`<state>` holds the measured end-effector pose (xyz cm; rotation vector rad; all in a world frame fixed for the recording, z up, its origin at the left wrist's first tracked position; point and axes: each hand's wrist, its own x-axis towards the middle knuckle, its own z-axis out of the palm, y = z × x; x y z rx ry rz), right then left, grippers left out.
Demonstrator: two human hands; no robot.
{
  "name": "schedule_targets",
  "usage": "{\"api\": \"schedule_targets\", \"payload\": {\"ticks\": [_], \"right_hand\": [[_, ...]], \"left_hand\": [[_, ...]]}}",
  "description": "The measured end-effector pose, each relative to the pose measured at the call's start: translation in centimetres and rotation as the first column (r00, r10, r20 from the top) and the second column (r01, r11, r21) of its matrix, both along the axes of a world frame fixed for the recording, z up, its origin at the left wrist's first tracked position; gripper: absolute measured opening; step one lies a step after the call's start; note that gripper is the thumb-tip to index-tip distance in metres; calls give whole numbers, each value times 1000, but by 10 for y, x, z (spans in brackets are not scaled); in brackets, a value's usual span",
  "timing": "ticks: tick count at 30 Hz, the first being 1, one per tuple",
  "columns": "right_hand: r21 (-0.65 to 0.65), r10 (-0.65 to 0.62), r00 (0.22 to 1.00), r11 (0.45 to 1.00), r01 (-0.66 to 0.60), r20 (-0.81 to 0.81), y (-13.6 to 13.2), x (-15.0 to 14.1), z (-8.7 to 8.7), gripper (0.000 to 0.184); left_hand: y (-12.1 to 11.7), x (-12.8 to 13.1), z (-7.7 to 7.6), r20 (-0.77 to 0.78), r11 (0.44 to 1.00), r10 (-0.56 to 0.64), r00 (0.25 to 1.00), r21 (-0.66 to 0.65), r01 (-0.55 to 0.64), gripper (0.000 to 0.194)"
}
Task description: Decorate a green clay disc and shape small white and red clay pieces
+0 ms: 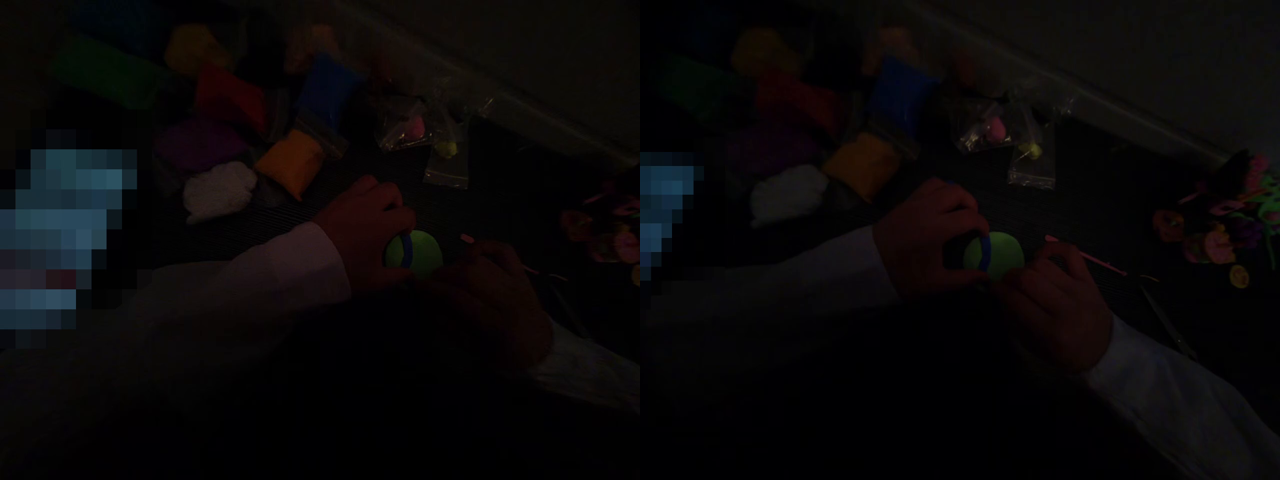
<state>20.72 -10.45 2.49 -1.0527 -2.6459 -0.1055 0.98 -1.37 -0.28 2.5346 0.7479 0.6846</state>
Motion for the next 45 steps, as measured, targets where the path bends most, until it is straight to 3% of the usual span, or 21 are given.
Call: {"api": "schedule_targets", "payload": {"ticks": [24,29,33,39,45], "right_hand": [[-15,-29,999,999,28,-20,-6,0,-2,10],[-30,-54,998,998,53,-46,-10,0,-2,16],[-47,-78,994,996,74,-82,-15,0,-1,17],[-57,-125,989,991,121,-77,-19,-2,-4,15],[-51,-155,984,987,151,-84,-20,-5,-5,11]], "left_hand": [[1,-1,2,1,1000,-17,1000,-17,17,41],[6,-5,5,65,995,-15,998,-94,21,30],[10,-6,4,73,997,1,997,-83,5,23],[10,-6,2,87,997,-57,995,-41,60,17],[4,-15,5,131,976,-212,969,69,204,9]]}}
